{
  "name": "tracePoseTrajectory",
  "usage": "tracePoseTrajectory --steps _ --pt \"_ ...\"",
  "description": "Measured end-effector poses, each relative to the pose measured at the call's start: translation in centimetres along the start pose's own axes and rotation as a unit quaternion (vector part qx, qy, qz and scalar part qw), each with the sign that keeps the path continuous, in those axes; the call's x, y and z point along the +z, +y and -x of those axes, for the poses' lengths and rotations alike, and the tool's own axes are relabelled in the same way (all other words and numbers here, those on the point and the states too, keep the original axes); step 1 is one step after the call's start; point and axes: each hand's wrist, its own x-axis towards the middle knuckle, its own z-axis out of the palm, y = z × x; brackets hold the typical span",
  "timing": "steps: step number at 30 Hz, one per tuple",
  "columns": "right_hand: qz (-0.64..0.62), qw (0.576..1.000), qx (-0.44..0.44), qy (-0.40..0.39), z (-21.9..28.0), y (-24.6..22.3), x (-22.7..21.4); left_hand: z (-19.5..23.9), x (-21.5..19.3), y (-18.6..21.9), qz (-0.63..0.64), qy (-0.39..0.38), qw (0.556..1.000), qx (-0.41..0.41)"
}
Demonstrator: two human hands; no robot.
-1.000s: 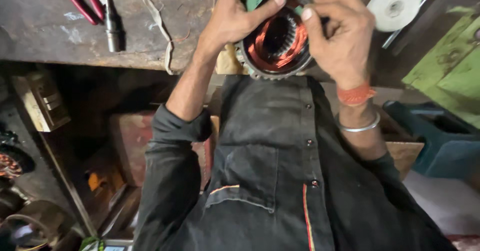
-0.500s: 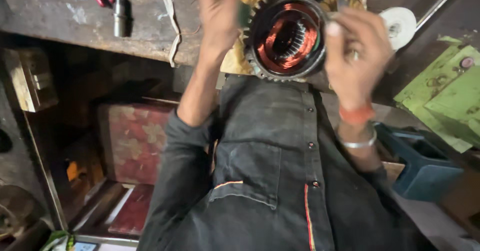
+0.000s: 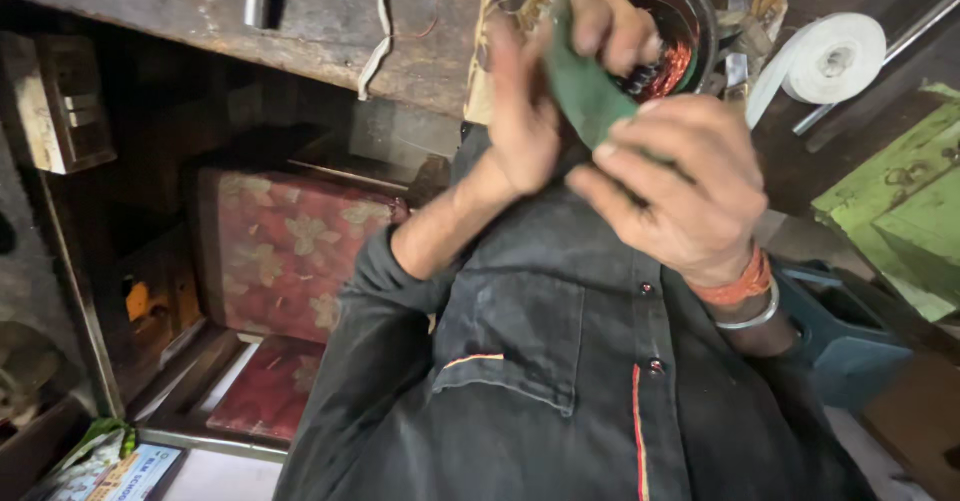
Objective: The person cuts a piece of green insulating paper to fit around a copper-wound motor stator using shears. They then wrap the paper around the stator and secure it with a white strip of tape.
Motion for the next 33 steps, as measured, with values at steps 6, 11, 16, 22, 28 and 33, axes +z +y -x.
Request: tracePoseTrajectory --steps 6,11,16,22,28,33 --pt "0.038 0.996 0.081 -0.016 3.2 -0.3 -0.6 5.1 -0.2 0.3 -0.294 -0.089 0.951 -0.048" --pt "0.061 0.996 0.065 -0.025 5.5 -0.2 -0.4 7.2 -2.4 1.5 -0.497 -0.157 0.853 0.024" --pt "0.046 0.989 0.134 -0.03 6.6 0.1 0.6 7.3 -3.4 2.0 -0.548 -0.149 0.822 0.039" --pt "0.036 0.987 0.15 -0.044 5.9 1.3 1.3 5.7 -3.8 3.3 -0.604 -0.164 0.779 0.043" --pt "-0.017 0.989 0.141 -0.027 4.5 1.4 2.1 3.8 -4.2 4.4 -0.639 -0.092 0.763 0.011" --pt "0.052 0.982 0.17 -0.063 2.9 -0.1 2.4 2.2 -3.7 4.2 -0.613 0.053 0.788 -0.01"
